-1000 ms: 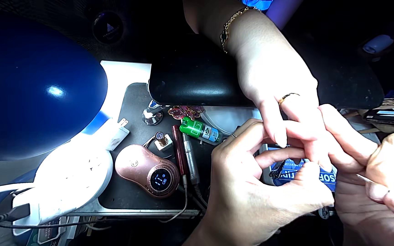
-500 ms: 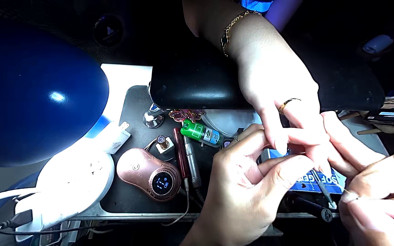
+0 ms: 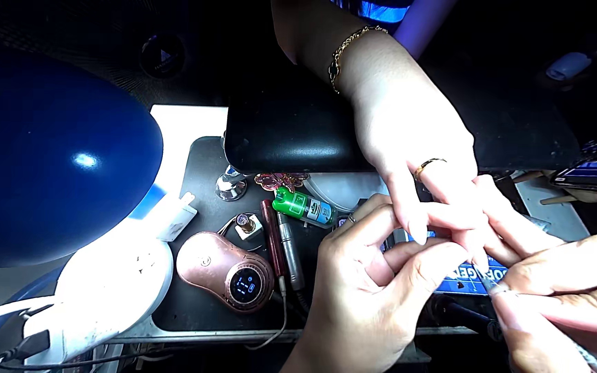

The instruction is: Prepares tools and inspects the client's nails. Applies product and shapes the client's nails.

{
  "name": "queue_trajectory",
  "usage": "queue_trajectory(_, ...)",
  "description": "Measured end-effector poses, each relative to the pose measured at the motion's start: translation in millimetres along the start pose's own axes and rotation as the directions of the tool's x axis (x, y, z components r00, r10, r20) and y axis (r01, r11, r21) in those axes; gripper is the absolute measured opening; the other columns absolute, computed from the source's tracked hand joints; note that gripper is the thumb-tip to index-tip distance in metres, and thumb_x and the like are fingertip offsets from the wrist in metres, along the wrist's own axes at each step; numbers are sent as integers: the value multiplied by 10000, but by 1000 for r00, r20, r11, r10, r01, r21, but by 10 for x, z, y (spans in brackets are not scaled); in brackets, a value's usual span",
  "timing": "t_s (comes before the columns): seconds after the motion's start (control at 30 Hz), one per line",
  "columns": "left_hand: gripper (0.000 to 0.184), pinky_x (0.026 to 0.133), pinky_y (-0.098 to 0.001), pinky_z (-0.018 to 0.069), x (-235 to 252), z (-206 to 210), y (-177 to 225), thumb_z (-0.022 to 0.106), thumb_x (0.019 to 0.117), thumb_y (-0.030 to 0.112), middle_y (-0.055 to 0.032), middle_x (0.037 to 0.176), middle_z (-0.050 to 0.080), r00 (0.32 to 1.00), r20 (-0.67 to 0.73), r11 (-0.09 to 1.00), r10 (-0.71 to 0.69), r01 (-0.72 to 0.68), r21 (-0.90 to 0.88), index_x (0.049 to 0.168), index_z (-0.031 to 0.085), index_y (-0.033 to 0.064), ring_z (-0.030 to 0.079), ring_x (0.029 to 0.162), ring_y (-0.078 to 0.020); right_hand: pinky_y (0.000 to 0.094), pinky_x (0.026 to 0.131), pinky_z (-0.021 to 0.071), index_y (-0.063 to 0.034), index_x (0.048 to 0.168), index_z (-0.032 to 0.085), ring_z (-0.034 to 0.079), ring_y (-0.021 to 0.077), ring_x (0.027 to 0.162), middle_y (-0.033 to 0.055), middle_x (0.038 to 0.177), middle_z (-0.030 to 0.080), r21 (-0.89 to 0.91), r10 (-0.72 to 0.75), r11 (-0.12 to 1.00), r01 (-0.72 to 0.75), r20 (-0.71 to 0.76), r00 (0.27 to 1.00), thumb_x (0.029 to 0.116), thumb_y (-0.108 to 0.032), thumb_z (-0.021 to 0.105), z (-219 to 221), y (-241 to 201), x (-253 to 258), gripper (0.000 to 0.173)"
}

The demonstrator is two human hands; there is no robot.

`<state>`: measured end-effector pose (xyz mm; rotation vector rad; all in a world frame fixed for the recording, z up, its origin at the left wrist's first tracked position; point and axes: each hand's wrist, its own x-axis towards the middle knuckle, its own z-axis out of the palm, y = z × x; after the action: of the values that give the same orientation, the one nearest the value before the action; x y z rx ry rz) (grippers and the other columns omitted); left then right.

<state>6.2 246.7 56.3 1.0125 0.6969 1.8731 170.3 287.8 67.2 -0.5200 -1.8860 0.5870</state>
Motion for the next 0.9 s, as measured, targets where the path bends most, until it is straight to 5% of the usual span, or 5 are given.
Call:
queue_trajectory(0.33, 155, 872, -277, 614, -9, 1, 14, 644, 883, -145, -111, 1060, 668, 1000, 2, 1000, 0, 0, 9, 1028, 621, -96, 691, 1023, -129, 434, 1012, 605, -141, 820, 631, 747, 204, 1037, -10, 917, 757, -1, 1, 1000, -1, -57, 998, 897, -222, 748, 62, -9, 16, 162)
queue_trajectory(0.53, 150, 885, -270, 605, -8, -2, 12, 640, 885, -146, -105, 1059, 668, 1000, 6, 1000, 4, -4, 11, 1027, 619, -102, 685, 1025, -120, 393, 992, 618, -129, 855, 658, 737, 178, 1043, -5, 982, 754, 53, 3, 999, -3, -16, 1000, 911, -193, 736, 26, 9, 18, 115)
queue_trajectory(0.9, 149, 888, -278, 608, -14, 0, 17, 630, 889, -145, -115, 1056, 665, 1000, 2, 1000, 1, -1, 10, 1034, 620, -112, 686, 1045, -133, 380, 964, 634, -148, 824, 615, 752, 138, 948, -42, 896, 739, 22, 7, 1000, -5, -94, 996, 885, -210, 746, 86, -19, 29, 157)
